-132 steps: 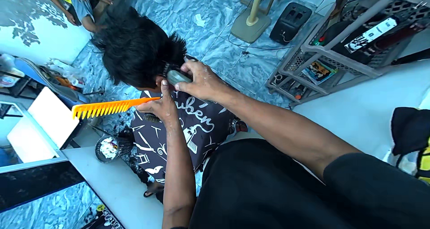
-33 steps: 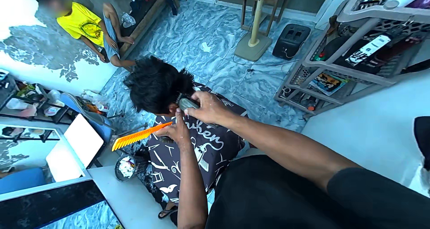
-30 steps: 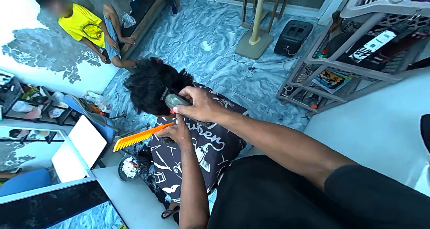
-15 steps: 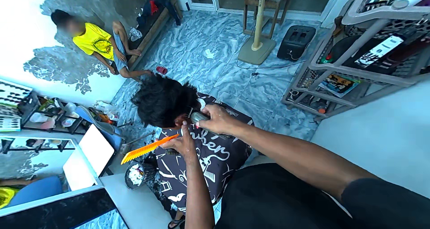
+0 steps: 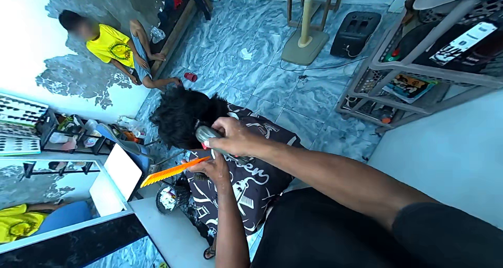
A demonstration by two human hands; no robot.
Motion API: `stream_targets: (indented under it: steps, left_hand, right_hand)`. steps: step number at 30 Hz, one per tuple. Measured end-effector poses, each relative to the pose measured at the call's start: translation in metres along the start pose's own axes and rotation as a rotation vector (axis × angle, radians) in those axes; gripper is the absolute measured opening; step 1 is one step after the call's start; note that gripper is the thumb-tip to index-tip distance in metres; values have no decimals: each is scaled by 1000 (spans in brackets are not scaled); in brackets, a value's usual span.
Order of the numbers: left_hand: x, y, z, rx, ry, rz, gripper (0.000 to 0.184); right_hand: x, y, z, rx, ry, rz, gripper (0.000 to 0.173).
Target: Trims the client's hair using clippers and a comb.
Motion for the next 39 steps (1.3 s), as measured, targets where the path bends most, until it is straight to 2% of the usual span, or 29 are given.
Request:
stream_targets:
  steps: [1,2,3,4,5,6,7,9,11,14,17,19,20,22,25,27,28,30,32,35,37,39]
  left_hand:
    - [-11,0,-4,55,-24,-44,109]
    - [-28,-2,-6,102,-49,-116,97]
    - [-50,-6,-11,135,-44,-204,74]
    - [-75,-13,-18,127,-15,-285,60]
    - [-101,-23,-27,115,21,-334,58]
    - [-123,-34,-34,92,43,-388,66]
    - [-139,-45,-39,81,61,-445,75]
    - [-153,-54,-36,147,94,-548,81]
    - [-141,-31,-17,328,196,-608,73]
    - [-109,33,21,547,337,-640,60]
    - [-90,83,37,653,501,-802,52]
    - [-92,97,46,743,542,-931,53]
    - [-100,97,55,780,499,-923,54]
    - [-127,93,73,739,289,-746,57]
    - [-174,73,88,529,-89,-321,52]
    - [-194,53,76,347,-306,-97,47]
    - [-199,40,63,251,-357,-3,51]
    - [-206,14,33,75,-326,91,55]
    - [-217,-5,8,45,-217,52,49]
    - [-222,-21,-8,140,23,-78,38]
    - [-200,-35,-3,224,101,-294,45]
    - [-152,-63,13,431,-13,-620,42]
  right_hand:
    - [-7,-6,12,14,37,-27,41]
    - [-19,-17,36,66,125,-59,39]
    - [-38,-32,69,163,258,-78,39]
    - [-59,-51,108,299,409,-74,39]
    - [-84,-71,147,432,554,-44,40]
    - [-108,-90,182,517,668,4,39]
    - [-129,-107,212,561,748,54,39]
    - [-159,-129,240,584,834,115,37]
    - [-169,-125,232,562,827,113,35]
    - [-157,-89,189,481,652,26,34]
    - [-122,-53,149,381,480,-99,41]
    - [-92,-35,127,281,376,-124,48]
    - [-78,-26,116,205,295,-113,50]
    - [-55,-7,95,61,90,-56,53]
    - [-35,14,75,-25,-215,106,55]
    - [-30,22,72,-42,-311,181,56]
    - [-29,21,70,-38,-342,198,55]
    - [-27,14,60,-15,-399,204,55]
    - [-20,6,41,-7,-407,186,56]
    - [-8,3,20,-60,-347,124,58]
    - [-14,-1,29,-49,-252,85,55]
    - [-41,-16,68,113,-17,34,46]
Point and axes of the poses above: each hand's wrist, its own y-axis towards the middle knuckle, its own x-axis out of the palm, z = x × y, the point moved 3 cm from there along y, towards the middle knuckle, and after that the axes turned 11 degrees about x, right-handed, at the moved point
